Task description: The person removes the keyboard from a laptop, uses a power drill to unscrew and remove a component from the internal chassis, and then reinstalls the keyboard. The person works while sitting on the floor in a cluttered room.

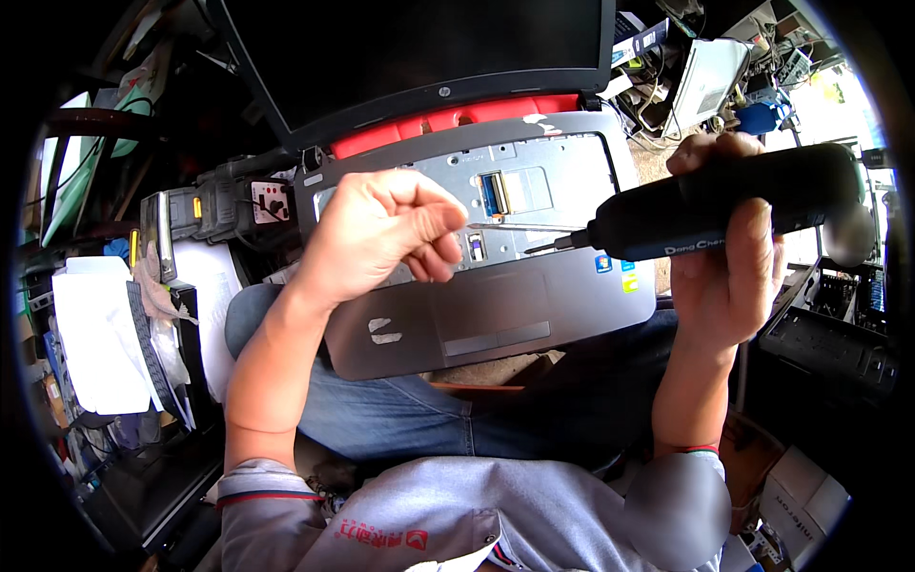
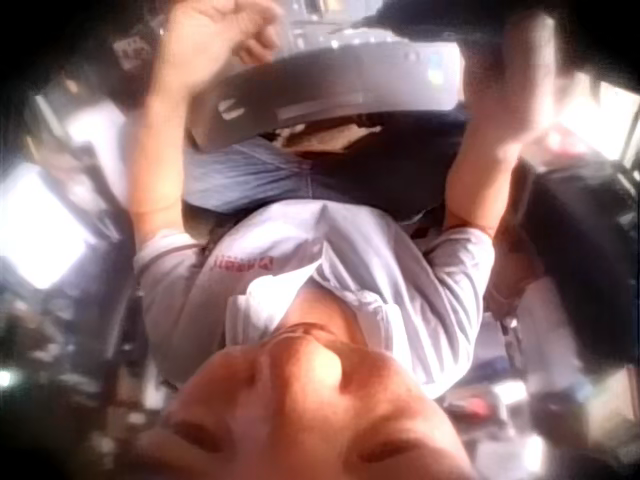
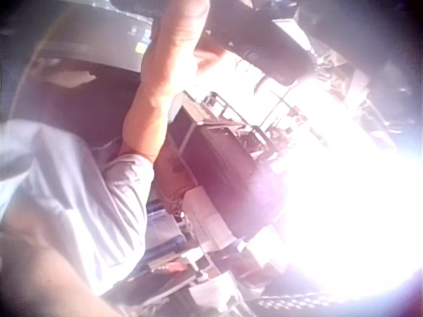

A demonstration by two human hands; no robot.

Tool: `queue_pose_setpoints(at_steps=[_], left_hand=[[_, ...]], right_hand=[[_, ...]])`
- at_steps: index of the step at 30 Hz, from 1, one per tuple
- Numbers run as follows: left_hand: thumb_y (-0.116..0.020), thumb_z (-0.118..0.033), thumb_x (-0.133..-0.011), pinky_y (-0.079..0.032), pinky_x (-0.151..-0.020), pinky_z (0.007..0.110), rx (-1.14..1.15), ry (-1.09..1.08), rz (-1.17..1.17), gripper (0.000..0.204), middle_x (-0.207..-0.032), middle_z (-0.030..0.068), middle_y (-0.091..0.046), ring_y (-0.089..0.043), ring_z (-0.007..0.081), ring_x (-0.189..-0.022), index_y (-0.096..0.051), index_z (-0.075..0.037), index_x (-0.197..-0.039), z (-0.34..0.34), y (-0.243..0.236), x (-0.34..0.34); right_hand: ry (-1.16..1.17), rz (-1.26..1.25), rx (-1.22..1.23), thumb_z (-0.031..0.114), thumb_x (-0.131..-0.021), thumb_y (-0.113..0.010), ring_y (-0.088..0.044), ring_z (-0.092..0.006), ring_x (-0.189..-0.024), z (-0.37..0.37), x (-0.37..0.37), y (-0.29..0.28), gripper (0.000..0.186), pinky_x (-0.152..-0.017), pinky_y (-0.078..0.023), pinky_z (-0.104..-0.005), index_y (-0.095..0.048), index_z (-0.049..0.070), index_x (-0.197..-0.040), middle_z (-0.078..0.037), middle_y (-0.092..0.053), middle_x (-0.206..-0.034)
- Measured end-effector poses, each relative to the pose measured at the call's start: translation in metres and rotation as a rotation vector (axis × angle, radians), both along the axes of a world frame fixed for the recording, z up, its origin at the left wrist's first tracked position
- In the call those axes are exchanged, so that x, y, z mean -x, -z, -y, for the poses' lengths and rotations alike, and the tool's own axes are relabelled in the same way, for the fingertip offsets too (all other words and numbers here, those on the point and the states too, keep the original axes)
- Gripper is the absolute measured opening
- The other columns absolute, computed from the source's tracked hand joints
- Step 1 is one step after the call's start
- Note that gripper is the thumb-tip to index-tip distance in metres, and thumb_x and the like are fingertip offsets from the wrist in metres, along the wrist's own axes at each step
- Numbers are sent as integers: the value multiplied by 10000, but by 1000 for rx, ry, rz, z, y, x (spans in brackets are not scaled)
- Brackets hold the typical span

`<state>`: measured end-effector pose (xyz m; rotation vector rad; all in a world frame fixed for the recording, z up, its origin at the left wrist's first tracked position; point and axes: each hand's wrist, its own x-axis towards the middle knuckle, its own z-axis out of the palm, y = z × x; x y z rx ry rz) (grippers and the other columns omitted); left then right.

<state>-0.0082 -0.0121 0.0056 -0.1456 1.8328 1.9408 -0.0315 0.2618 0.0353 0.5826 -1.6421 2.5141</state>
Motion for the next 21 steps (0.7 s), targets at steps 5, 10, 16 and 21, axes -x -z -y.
queue_pose_setpoints(at_steps=[5,10,16,21], left_hand=[[-688,-248,-915,-480,-482,176,36,18,43,274,-674,50,-648,-615,88,-532,-698,25,-937,-15,10,5],[-599,-169,-973,-566,-701,244,-108,46,13,236,-889,126,-703,-700,167,-788,-660,45,-1051,-17,11,4],[-617,-34,-937,-571,-805,284,-111,105,-181,161,-1018,160,-698,-704,212,-928,-604,46,-1076,-19,19,-1],[-636,-17,-919,-559,-871,295,-111,92,-313,195,-1028,147,-695,-694,214,-981,-585,46,-1097,-20,23,-7]], right_hand=[[40,78,9,179,-889,-705,-631,-242,-1013,-6,-4,5,474,-876,-522,-357,-522,-40,-1267,-180,-638,-1102],[73,67,-18,186,-907,-679,-621,-201,-952,-7,-1,9,449,-814,-501,-308,-524,-25,-1271,-171,-639,-1114],[60,11,-170,268,-946,-626,-590,-156,-868,-3,-3,10,506,-558,-437,-169,-472,-21,-1332,-210,-583,-1153],[88,10,-135,299,-913,-686,-596,-202,-974,12,-6,14,558,-548,-450,-177,-475,-20,-1319,-197,-576,-1135]])
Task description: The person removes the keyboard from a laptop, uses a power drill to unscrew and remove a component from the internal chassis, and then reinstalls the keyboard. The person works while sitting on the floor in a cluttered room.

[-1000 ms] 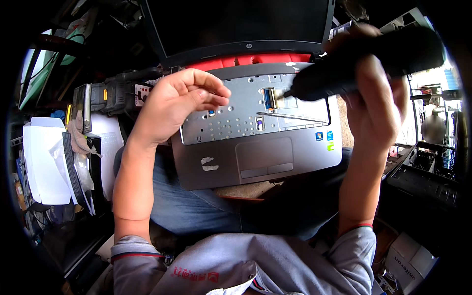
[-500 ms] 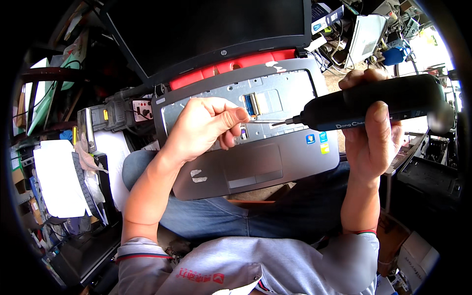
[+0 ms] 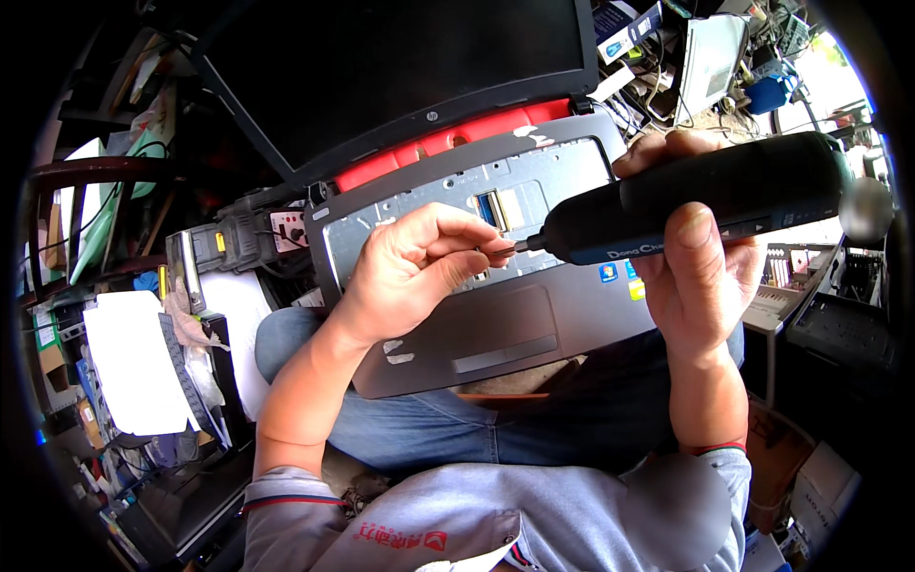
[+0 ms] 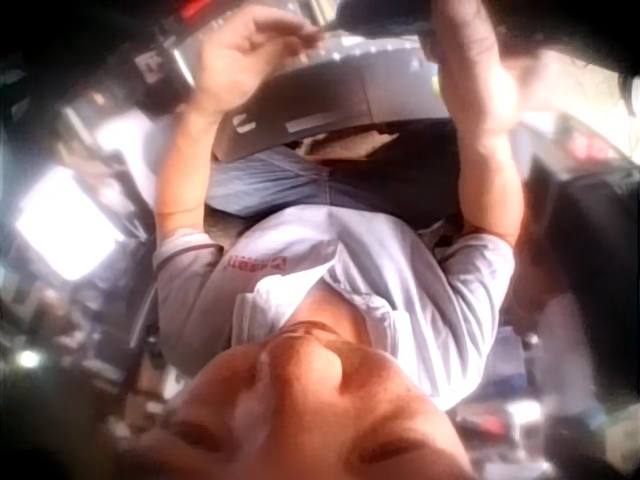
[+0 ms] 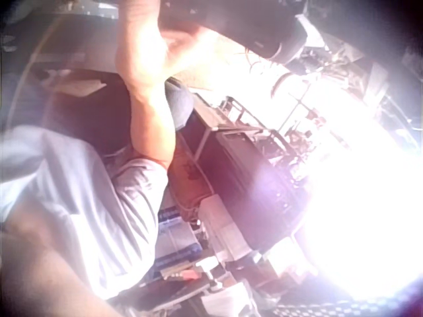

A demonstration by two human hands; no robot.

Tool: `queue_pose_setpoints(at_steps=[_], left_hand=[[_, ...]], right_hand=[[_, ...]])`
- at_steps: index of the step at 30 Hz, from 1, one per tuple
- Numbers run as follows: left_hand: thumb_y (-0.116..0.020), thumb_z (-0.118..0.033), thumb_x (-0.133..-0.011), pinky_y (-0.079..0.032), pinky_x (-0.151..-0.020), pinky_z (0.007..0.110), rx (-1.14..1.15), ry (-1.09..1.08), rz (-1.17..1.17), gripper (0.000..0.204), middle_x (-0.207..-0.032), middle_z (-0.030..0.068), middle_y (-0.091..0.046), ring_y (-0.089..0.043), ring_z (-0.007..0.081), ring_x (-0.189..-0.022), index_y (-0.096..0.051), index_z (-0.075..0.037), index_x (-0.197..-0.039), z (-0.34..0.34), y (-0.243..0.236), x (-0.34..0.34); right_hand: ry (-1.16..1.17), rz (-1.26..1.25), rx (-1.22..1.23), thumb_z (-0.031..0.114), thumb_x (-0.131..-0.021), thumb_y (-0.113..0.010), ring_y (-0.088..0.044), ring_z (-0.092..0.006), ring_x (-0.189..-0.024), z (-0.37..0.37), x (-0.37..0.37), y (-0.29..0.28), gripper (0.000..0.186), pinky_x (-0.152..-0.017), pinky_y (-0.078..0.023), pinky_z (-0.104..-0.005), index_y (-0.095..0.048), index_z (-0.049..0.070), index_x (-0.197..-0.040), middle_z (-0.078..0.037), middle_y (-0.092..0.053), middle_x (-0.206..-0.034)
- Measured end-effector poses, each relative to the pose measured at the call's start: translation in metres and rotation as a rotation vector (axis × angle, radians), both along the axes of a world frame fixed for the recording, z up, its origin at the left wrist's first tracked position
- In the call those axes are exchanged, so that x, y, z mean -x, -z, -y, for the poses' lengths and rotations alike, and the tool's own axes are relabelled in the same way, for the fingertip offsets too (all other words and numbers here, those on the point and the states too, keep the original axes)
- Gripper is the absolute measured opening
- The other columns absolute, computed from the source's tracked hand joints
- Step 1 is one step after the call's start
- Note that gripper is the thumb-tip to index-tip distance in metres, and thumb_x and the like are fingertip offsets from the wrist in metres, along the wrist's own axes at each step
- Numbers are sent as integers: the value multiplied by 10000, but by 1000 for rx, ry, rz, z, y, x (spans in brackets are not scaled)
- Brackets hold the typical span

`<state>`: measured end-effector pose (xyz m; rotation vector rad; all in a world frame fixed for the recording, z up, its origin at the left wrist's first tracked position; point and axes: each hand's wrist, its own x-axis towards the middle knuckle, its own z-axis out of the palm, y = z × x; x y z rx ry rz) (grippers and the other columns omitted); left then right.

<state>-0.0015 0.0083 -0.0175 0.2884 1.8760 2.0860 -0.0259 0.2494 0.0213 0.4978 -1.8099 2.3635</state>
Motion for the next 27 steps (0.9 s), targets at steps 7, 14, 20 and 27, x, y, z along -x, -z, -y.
queue_pose_setpoints(at_steps=[7,14,20,27], left_hand=[[-631,5,-915,-553,-894,308,18,16,-53,204,-1039,159,-697,-692,223,-996,-576,49,-1107,0,-1,-3],[-632,1,-915,-553,-891,308,13,11,-69,205,-1014,174,-705,-695,224,-983,-574,55,-1105,-1,-2,-3],[-638,-19,-916,-558,-875,306,-36,13,-54,209,-1005,175,-704,-699,227,-969,-574,50,-1102,-1,-2,-2],[-593,32,-931,-537,-920,307,-74,82,-32,209,-1074,158,-688,-676,214,-1041,-574,53,-1138,2,-1,-2]], right_hand=[[2,53,-5,331,-905,-689,-569,-123,-792,6,-4,-5,577,-495,-399,-158,-478,-23,-1308,-190,-581,-1120],[12,47,-11,329,-894,-700,-560,-112,-772,9,-4,-2,585,-479,-388,-157,-475,-16,-1310,-195,-581,-1115],[-56,-4,-30,347,-866,-733,-565,-118,-786,6,-1,-2,604,-516,-414,-165,-481,7,-1297,-199,-583,-1111],[-94,-70,-43,411,-804,-790,-596,-177,-894,6,1,2,674,-631,-467,-211,-500,31,-1279,-178,-600,-1100]])
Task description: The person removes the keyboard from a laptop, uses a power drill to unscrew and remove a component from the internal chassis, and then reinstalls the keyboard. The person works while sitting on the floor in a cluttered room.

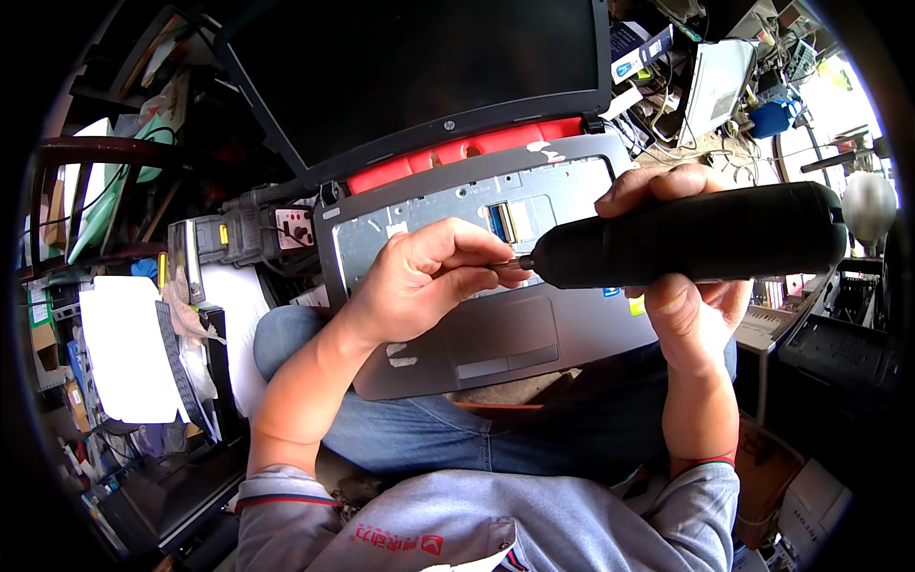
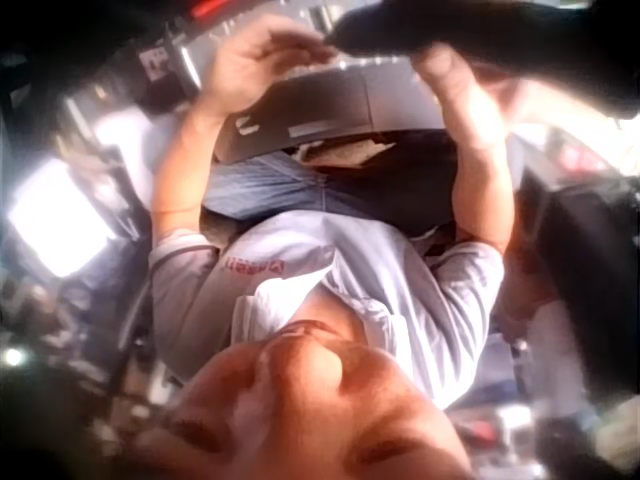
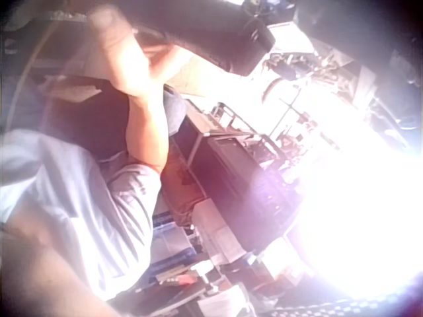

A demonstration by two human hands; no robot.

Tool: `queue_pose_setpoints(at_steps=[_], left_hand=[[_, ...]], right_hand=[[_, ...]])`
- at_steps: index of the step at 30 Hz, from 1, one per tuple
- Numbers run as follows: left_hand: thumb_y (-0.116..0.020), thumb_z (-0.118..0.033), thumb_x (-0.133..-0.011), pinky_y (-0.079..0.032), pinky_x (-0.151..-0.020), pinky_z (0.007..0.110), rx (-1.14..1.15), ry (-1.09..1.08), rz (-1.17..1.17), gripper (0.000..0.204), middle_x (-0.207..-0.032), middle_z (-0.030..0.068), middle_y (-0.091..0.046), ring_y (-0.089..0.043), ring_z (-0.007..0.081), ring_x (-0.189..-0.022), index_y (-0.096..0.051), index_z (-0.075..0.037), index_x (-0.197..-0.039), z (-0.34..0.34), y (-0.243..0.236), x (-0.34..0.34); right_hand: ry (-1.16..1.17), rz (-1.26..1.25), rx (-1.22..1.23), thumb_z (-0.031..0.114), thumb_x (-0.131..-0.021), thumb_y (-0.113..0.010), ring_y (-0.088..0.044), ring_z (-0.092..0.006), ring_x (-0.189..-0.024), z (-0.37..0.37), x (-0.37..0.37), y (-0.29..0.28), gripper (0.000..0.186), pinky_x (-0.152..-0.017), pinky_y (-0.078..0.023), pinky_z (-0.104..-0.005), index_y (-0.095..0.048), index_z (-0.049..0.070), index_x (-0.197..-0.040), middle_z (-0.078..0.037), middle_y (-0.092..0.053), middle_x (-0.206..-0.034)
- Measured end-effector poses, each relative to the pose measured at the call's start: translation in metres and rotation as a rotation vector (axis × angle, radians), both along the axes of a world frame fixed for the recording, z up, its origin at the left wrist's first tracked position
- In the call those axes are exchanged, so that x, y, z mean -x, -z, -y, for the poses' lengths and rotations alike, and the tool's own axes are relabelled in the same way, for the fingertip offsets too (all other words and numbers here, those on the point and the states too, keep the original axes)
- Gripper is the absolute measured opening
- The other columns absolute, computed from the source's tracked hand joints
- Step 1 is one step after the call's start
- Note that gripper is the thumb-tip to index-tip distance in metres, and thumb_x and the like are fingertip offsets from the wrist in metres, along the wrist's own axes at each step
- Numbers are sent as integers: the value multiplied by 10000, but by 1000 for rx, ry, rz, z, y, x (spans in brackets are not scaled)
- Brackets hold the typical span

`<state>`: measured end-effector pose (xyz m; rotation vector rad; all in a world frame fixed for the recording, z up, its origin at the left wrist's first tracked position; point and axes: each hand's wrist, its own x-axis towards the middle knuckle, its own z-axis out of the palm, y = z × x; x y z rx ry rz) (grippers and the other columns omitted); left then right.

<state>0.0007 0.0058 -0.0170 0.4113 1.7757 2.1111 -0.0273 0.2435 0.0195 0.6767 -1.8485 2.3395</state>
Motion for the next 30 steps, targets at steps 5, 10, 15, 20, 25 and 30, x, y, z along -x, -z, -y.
queue_pose_setpoints(at_steps=[5,10,15,20,25,30], left_hand=[[-666,-31,-904,-525,-895,284,214,-76,-58,396,-1214,142,-618,-647,166,-1023,-513,40,-1262,4,-4,11],[-718,-21,-816,-510,-659,298,788,-160,-467,170,-947,81,-645,-623,168,-742,-693,-18,-984,11,-11,10],[-742,-21,-776,-481,-599,342,811,-169,-617,209,-814,82,-565,-591,246,-685,-712,-84,-973,3,-5,5],[-742,-24,-780,-481,-583,341,828,-155,-632,198,-805,72,-558,-594,241,-685,-711,-97,-961,4,-2,5],[-738,-25,-784,-485,-583,342,803,-162,-630,191,-806,71,-560,-598,246,-686,-702,-94,-959,6,2,5],[-731,-19,-793,-491,-599,341,804,-175,-640,185,-811,76,-564,-598,258,-686,-690,-83,-962,7,2,5]], right_hand=[[35,19,-38,321,-824,-778,-599,-231,-1016,-2,-1,-4,600,-790,-502,-298,-517,15,-1269,-169,-608,-1109],[21,-86,-161,132,-833,-738,-599,-243,-1042,-5,3,-3,504,-913,-487,-360,-519,-23,-1261,-173,-618,-1119],[-22,-182,-356,64,-824,-744,-602,-225,-1025,-1,6,0,496,-904,-486,-341,-520,-41,-1255,-180,-620,-1132],[37,-78,-277,0,-746,-782,-635,-214,-893,15,4,-3,232,-762,-506,-305,-670,-22,-947,-145,-632,-1016],[38,-6,-245,-19,-737,-786,-643,-194,-847,20,3,-4,173,-710,-512,-277,-697,-20,-886,-136,-632,-997],[13,-33,-345,17,-769,-779,-630,-183,-864,20,3,-4,265,-723,-505,-266,-643,-26,-992,-142,-630,-1034]])
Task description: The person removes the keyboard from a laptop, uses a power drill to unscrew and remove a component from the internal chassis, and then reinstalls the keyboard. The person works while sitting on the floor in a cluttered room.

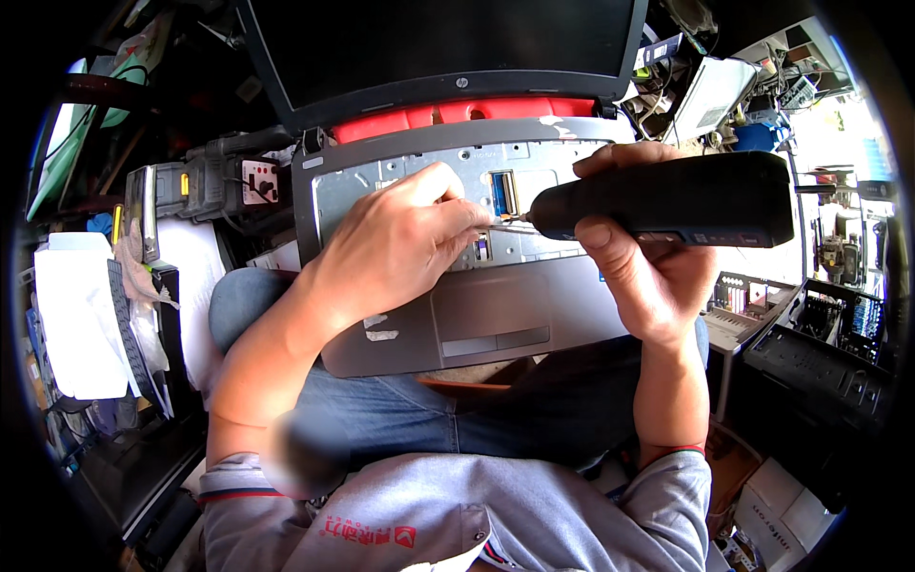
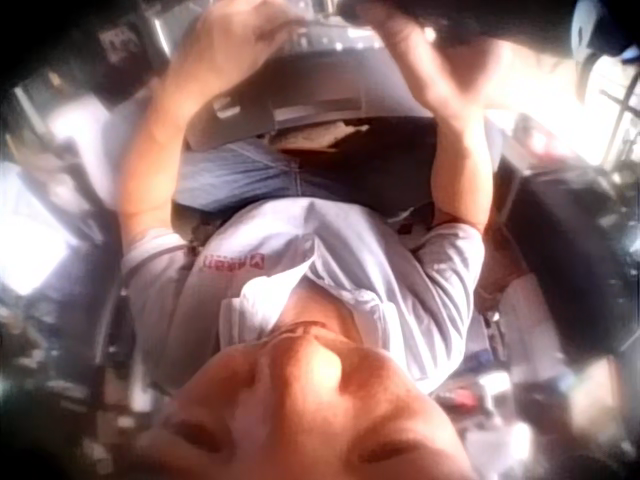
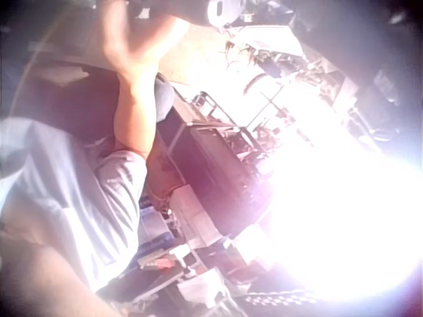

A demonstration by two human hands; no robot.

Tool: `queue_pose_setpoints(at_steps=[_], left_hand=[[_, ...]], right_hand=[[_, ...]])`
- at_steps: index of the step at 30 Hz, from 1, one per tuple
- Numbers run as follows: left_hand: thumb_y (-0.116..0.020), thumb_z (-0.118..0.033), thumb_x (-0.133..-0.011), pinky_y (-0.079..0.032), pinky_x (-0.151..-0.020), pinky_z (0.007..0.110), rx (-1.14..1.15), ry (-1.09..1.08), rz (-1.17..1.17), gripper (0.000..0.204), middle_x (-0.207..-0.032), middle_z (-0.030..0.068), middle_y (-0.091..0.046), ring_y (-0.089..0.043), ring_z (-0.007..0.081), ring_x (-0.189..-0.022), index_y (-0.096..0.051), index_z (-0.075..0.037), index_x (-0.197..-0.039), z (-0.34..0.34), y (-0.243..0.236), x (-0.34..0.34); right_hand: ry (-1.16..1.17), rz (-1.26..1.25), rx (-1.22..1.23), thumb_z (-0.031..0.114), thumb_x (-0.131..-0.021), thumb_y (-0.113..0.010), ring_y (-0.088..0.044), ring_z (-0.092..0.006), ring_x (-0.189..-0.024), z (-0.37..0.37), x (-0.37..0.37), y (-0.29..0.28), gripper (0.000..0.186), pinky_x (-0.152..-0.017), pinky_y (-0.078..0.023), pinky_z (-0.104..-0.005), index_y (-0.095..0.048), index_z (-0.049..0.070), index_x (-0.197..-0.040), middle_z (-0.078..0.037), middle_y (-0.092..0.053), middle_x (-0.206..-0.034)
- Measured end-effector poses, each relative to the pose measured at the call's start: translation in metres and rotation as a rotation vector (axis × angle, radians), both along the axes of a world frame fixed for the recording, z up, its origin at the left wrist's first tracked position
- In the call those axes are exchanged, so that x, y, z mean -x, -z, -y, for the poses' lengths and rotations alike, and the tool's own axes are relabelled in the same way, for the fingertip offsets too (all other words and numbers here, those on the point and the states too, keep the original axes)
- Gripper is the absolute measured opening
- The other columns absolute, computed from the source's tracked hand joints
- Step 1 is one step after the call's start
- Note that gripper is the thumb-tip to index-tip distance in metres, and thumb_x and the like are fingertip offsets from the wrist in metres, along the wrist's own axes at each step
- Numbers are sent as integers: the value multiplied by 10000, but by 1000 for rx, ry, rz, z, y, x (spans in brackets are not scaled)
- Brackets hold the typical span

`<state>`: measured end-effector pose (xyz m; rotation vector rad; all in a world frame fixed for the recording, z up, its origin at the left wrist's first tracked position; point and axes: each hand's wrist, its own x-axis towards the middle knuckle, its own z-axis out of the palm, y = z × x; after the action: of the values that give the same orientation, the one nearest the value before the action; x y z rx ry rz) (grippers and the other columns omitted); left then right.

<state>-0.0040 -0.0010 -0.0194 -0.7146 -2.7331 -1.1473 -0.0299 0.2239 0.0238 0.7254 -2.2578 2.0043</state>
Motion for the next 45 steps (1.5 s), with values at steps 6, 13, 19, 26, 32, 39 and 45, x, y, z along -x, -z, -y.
queue_pose_setpoints(at_steps=[6,13,19,26,32,39,45], left_hand=[[-710,-29,-832,-453,-578,269,-147,3,-7,153,-863,60,-605,-595,165,-710,-688,-57,-981,1,-6,10],[-763,-31,-749,-492,-766,312,-531,105,104,439,-1086,79,-666,-631,197,-943,-629,-43,-1166,-7,-10,15],[-829,-159,-733,-522,-812,325,-452,88,39,449,-1004,129,-716,-699,246,-936,-658,-11,-1120,-14,-7,20],[-823,-162,-748,-541,-780,315,-458,93,11,393,-951,127,-721,-712,240,-882,-677,-5,-1077,-15,-11,21],[-827,-139,-740,-543,-787,321,-461,92,-31,410,-949,129,-722,-713,239,-881,-671,-9,-1096,-17,-9,21],[-806,-133,-764,-538,-814,318,-434,87,33,396,-974,132,-719,-710,228,-911,-663,-4,-1111,-15,-13,21],[-787,-143,-786,-535,-837,328,-526,99,147,384,-1007,128,-716,-703,225,-945,-660,-5,-1121,-18,-11,20]], right_hand=[[-156,-150,-128,80,-804,-785,-616,-201,-972,1,9,-3,417,-800,-502,-281,-580,-42,-1146,-150,-619,-1104],[-176,-124,-200,120,-800,-799,-640,-192,-898,13,13,-12,323,-774,-515,-283,-637,-46,-1026,-125,-636,-1030],[-180,-160,-328,105,-838,-760,-663,-217,-925,8,11,-18,283,-814,-539,-320,-627,-65,-1022,-132,-638,-1050],[-202,-191,-362,124,-883,-721,-669,-201,-901,9,19,-15,234,-790,-544,-297,-635,-56,-1006,-123,-650,-1014],[-199,-167,-331,140,-889,-719,-669,-190,-887,10,18,-14,237,-776,-547,-285,-637,-48,-1008,-114,-659,-994],[-232,-186,-256,184,-863,-756,-673,-194,-920,9,19,-11,348,-793,-549,-292,-619,-52,-1078,-120,-665,-1019],[-205,-104,-213,202,-851,-769,-674,-190,-910,12,16,-14,383,-808,-547,-299,-621,-50,-1098,-110,-672,-1003]])
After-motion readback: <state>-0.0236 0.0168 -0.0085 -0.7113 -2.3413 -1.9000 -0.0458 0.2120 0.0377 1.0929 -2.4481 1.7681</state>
